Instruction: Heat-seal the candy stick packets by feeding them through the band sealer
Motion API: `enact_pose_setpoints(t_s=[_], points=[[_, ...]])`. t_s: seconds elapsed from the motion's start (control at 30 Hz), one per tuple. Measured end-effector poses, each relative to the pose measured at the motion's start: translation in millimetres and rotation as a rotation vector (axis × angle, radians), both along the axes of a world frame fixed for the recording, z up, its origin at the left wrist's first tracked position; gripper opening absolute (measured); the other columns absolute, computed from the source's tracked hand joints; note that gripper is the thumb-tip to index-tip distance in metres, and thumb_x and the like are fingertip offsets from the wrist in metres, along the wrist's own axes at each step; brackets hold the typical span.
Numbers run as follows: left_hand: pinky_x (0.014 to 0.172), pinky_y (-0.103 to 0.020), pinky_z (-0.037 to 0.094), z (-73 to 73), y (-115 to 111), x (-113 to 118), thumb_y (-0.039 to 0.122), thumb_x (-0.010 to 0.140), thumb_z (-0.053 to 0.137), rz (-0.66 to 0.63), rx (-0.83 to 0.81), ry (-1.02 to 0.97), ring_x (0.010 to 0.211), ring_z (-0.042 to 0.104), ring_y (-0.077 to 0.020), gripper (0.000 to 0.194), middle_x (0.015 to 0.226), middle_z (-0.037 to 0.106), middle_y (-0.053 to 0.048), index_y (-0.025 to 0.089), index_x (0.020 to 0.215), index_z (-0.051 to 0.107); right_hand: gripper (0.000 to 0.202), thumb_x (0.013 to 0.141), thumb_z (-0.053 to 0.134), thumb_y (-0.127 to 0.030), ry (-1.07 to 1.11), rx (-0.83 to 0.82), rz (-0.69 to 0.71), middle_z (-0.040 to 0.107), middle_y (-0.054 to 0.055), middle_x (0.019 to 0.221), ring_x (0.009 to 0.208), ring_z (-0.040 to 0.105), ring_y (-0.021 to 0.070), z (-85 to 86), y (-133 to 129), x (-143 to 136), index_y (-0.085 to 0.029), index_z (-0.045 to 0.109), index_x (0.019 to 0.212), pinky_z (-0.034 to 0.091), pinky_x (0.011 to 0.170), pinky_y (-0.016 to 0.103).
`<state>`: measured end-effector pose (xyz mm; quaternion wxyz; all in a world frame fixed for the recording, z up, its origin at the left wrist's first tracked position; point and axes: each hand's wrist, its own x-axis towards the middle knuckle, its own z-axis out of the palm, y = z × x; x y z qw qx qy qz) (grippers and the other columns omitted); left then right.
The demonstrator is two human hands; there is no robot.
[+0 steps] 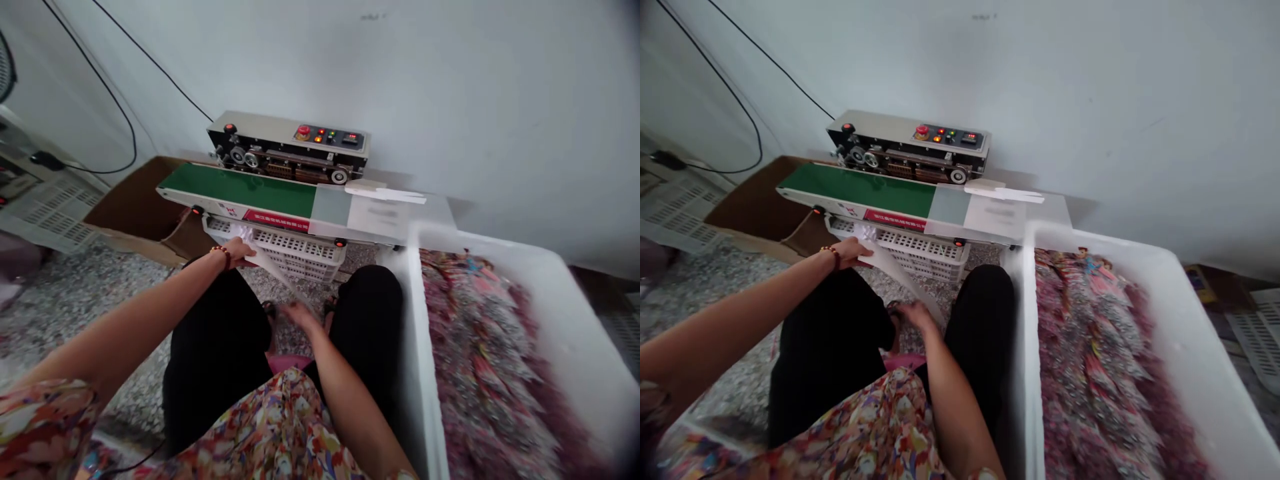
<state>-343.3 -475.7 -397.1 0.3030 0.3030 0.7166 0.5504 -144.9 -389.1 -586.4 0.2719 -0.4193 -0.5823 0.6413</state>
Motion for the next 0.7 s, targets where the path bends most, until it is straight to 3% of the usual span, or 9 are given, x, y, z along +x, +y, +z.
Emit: enact_pose_setpoints(t_s=[0.1,0.2,0.37,0.5,0.57,0.63,0.7], points=[[0.075,-0.037,0.064,1.5,-3.6,7.1,0.012,0.073,0.079,-0.007,-0.029,0.05,0.086,0.073,-0.0233,0.036,0.084,0.071,-0.004,0.018,0.098,0.053,0.037,0.082,0.076,-0.05,0.217,-0.119,0.035,0.071,0.002,0.098,0.089,0.07,0.022,17.8,1.8,0.0,-0.023,0.065,0.104,0.059,0.072,0.038],[0.075,-0.037,0.063,-6.7,3.2,11.7,0.013,0.071,0.078,-0.019,-0.078,0.148,0.088,0.073,-0.025,0.038,0.085,0.07,-0.004,0.017,0.099,0.054,0.036,0.093,0.059,-0.059,0.4,-0.215,-0.064,0.07,0.005,0.1,0.096,0.072,0.0229,25.5,6.6,-1.2,-0.024,0.059,0.104,0.061,0.076,0.043],[0.095,-0.049,0.056,-8.3,16.1,3.5,0.015,0.065,0.08,0.021,-0.171,0.409,0.112,0.067,-0.0399,0.039,0.098,0.071,-0.016,0.016,0.097,0.059,0.012,0.093,0.062,-0.03,0.535,-0.261,-0.324,0.067,0.001,0.079,0.077,0.072,0.0184,35.9,46.5,-19.6,-0.022,0.056,0.097,0.061,0.068,0.031],[0.115,-0.058,0.038,-1.7,-10.4,-19.9,0.028,0.08,0.069,0.082,-0.132,0.635,0.134,0.052,-0.0465,0.031,0.123,0.066,-0.021,0.017,0.109,0.063,0.009,0.098,0.057,-0.022,0.518,-0.248,-0.446,0.067,0.0,0.08,0.068,0.069,0.0142,34.6,79.1,-38.1,-0.018,0.058,0.105,0.059,0.063,0.026],[0.114,-0.061,0.037,-10.9,-36.1,-34.8,0.035,0.089,0.056,0.149,-0.08,0.82,0.135,0.051,-0.0459,0.036,0.131,0.062,-0.02,0.02,0.121,0.062,0.015,0.101,0.058,-0.027,0.502,-0.248,-0.493,0.068,0.001,0.086,0.068,0.067,0.0123,26.0,89.2,-44.7,-0.016,0.06,0.109,0.058,0.062,0.025],[0.113,-0.06,0.04,-31.8,-61.9,-48.2,0.043,0.091,0.049,0.237,-0.027,0.957,0.132,0.053,-0.0448,0.046,0.131,0.062,-0.02,0.019,0.129,0.06,0.023,0.101,0.061,-0.034,0.49,-0.253,-0.521,0.068,0.002,0.094,0.071,0.065,0.012,13.7,97.1,-49.4,-0.015,0.062,0.113,0.058,0.063,0.026],[0.112,-0.056,0.043,-59.1,-80.2,-55.7,0.053,0.089,0.048,0.287,0.0,0.882,0.128,0.057,-0.0421,0.056,0.13,0.064,-0.02,0.017,0.13,0.061,0.028,0.101,0.063,-0.038,0.485,-0.261,-0.531,0.068,0.004,0.101,0.076,0.066,0.013,-0.2,104.1,-52.2,-0.015,0.063,0.116,0.059,0.066,0.028]])
